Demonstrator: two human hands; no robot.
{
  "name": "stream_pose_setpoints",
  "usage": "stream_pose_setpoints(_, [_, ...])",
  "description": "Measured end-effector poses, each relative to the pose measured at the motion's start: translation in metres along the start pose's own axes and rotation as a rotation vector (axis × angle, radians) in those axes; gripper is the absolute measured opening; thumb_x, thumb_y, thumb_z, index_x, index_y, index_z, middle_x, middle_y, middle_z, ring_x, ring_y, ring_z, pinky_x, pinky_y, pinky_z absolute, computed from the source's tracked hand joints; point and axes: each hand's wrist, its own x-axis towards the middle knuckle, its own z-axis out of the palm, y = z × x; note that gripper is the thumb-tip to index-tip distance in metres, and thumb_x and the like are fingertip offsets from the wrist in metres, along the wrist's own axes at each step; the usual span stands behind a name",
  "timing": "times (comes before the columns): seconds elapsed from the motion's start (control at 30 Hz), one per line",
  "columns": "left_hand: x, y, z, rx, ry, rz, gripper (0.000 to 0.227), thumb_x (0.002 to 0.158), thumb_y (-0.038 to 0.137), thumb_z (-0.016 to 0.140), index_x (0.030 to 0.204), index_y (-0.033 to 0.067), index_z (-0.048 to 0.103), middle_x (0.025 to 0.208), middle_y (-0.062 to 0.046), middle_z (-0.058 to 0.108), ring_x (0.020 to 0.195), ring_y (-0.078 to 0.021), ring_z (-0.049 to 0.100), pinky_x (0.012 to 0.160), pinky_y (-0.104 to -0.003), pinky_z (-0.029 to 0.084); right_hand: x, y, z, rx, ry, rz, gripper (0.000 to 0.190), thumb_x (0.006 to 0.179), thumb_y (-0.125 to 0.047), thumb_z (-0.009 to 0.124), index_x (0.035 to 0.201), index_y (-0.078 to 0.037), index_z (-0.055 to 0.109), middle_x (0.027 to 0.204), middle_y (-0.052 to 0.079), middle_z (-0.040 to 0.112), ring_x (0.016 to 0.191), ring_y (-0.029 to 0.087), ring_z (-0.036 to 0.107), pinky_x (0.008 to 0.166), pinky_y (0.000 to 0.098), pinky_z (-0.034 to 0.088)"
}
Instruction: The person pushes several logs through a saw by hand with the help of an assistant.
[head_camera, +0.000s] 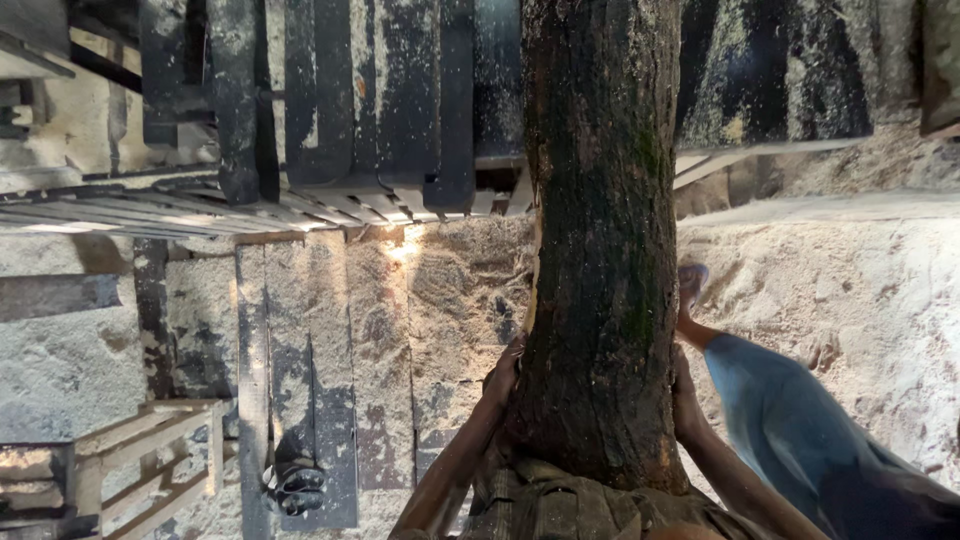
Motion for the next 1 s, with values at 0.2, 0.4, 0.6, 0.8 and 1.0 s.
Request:
stream_pose_setpoints(0.2, [0.026, 0.022, 0.011, 0.062, 0.250, -0.069, 0.052, 0.106, 0.035, 0.046, 0.148, 0.0049, 0.053, 0.123, -0.008, 0.069, 0.106, -0.0200, 0.067, 0.093, -0.036, 0.057, 0.038, -0.002, -0.005, 0.048, 0.016, -0.006, 0.088, 0.098, -0.069, 0.014, 0.161, -0.009, 0.027, 0.162, 0.025, 0.033, 0.148, 0.039, 0.035, 0.119, 0.0572, 0.030])
stream_pose_setpoints(0.4, [0.049, 0.042, 0.019, 0.174, 0.202, -0.011, 0.043, 0.110, 0.042, 0.048, 0.129, 0.0061, 0.063, 0.100, -0.007, 0.070, 0.085, -0.0162, 0.068, 0.074, -0.032, 0.057, 0.051, -0.049, 0.002, 0.158, 0.004, -0.031, 0.086, 0.099, -0.068, 0.019, 0.162, -0.011, 0.025, 0.163, 0.022, 0.033, 0.147, 0.038, 0.038, 0.118, 0.0539, 0.034])
stream_pose_setpoints(0.6, [0.077, 0.074, 0.057, 0.170, 0.151, 0.032, 0.039, 0.114, 0.043, 0.052, 0.129, 0.0076, 0.061, 0.102, -0.009, 0.068, 0.085, -0.0187, 0.066, 0.072, -0.034, 0.057, 0.065, -0.094, 0.008, 0.150, 0.057, -0.186, 0.091, 0.095, -0.070, 0.028, 0.160, -0.017, -0.005, 0.170, 0.010, -0.001, 0.155, 0.030, 0.013, 0.121, 0.0511, 0.020])
stream_pose_setpoints(0.8, [0.029, 0.108, 0.124, 0.552, 0.609, -0.240, 0.084, 0.094, 0.069, 0.042, 0.163, 0.0235, 0.028, 0.147, -0.008, 0.048, 0.132, -0.0288, 0.050, 0.107, -0.043, 0.043, 0.068, -0.101, 0.001, -0.012, -0.091, -0.443, 0.097, 0.092, -0.074, 0.028, 0.167, -0.013, 0.014, 0.174, 0.011, 0.013, 0.158, 0.031, 0.014, 0.123, 0.0466, 0.017])
stream_pose_setpoints(1.0, [0.033, 0.115, 0.155, 1.280, 0.376, 0.182, 0.094, 0.098, 0.066, 0.043, 0.165, 0.0126, 0.006, 0.175, -0.018, 0.006, 0.161, -0.0355, 0.007, 0.127, -0.049, 0.010, 0.088, -0.108, -0.014, -0.067, -0.119, -0.481, 0.097, 0.093, -0.072, 0.029, 0.167, -0.012, 0.013, 0.174, 0.012, 0.012, 0.158, 0.031, 0.012, 0.123, 0.0459, 0.015])
